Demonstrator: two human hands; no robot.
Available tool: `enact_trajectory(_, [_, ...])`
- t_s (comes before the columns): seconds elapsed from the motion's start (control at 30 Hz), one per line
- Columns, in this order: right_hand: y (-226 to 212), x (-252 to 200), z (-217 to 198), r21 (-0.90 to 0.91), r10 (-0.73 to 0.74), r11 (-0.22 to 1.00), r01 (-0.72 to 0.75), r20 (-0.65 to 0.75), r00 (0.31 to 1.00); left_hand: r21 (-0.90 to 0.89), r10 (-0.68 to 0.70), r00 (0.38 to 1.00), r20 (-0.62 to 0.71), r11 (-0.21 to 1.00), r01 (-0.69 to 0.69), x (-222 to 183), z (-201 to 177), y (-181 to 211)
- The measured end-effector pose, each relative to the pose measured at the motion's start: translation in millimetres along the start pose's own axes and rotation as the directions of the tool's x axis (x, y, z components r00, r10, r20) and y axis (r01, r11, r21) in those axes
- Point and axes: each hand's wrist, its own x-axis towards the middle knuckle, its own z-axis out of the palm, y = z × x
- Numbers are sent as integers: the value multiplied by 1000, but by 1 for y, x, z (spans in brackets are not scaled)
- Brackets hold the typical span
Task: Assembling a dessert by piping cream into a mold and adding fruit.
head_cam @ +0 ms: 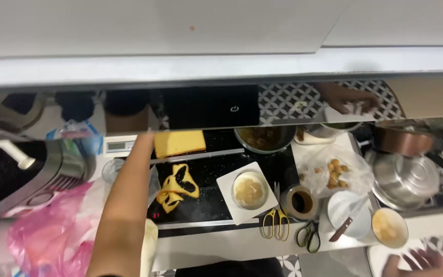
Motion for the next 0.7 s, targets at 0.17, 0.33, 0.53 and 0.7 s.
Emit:
enact_trajectory(0.17, [-258, 11, 46, -15, 17, 1000, -17, -15, 1000, -409, -134, 985, 108, 897, 167, 8, 31, 5])
enact_trajectory(0.33, [-333, -5, 70, 35, 58, 997, -63, 108, 992, -674, -260, 928, 267, 638, 372, 2, 25, 13])
enact_trajectory(0.53, [-386, 8, 93, 214, -38, 976, -31, 309, 950, -801, -390, 802, 452, 218, 557, -42, 13, -35])
enact_trajectory(0.7, [-387, 28, 111, 274, -31, 954, -124, 497, 867, -591, -304, 916, 262, 700, 401, -61, 5, 10])
